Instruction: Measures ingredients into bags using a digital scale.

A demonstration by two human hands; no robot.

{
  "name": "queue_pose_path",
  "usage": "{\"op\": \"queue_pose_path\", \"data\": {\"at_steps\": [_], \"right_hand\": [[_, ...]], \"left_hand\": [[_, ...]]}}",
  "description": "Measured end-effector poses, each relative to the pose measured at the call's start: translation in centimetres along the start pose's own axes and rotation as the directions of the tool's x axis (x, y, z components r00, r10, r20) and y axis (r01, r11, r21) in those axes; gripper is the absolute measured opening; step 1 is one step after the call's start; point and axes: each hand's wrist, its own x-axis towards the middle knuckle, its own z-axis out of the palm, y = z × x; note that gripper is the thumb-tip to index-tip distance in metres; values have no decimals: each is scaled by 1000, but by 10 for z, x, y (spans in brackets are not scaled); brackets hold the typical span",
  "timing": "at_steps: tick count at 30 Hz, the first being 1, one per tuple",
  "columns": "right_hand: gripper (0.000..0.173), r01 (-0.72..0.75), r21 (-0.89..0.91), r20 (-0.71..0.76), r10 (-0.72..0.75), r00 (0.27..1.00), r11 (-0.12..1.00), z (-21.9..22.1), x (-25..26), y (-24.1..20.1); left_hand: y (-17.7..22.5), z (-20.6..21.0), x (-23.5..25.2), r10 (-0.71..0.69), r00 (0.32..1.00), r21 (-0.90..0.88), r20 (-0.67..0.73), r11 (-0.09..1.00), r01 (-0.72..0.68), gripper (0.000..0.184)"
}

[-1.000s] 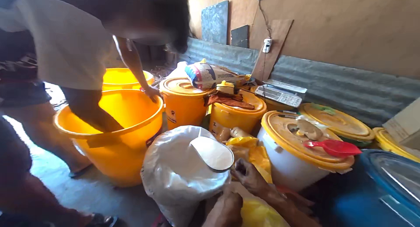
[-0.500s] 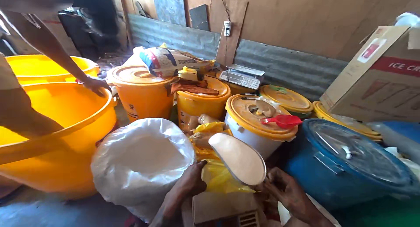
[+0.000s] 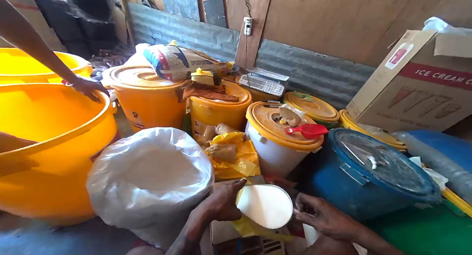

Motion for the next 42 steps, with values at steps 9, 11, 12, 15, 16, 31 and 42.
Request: {"op": "queue_pose_path", "data": {"at_steps": [9,11,12,15,16,31,42], "right_hand": [[35,-31,-767,207,292,934,641,-59,84,-180],[32,-17,-855,188,339,922,519,-59,95,-221],[28,-15,-884,175,362,916,467,-56,98,-238],[23,4,-938,158,417,895,348,-46,107,-267],[22,11,-945,158,427,891,327,-44,109,-270],[29,224,-660,83,-227,970,717,-168,41,-150],[30,130,-665,-2,-176,984,735,-54,156,-205]], "left_hand": [[3,-11,-1,157,963,-472,-221,846,-247,100],[-1,-13,1,150,945,-522,-289,803,-287,98],[-4,-14,3,133,942,-538,-309,792,-288,98],[-12,-11,11,53,957,-501,-287,843,-197,97],[-12,-9,14,20,963,-472,-269,869,-150,97],[-25,36,18,-247,925,-346,-289,928,140,61],[-9,36,25,-222,932,-377,-287,920,104,53]]}}
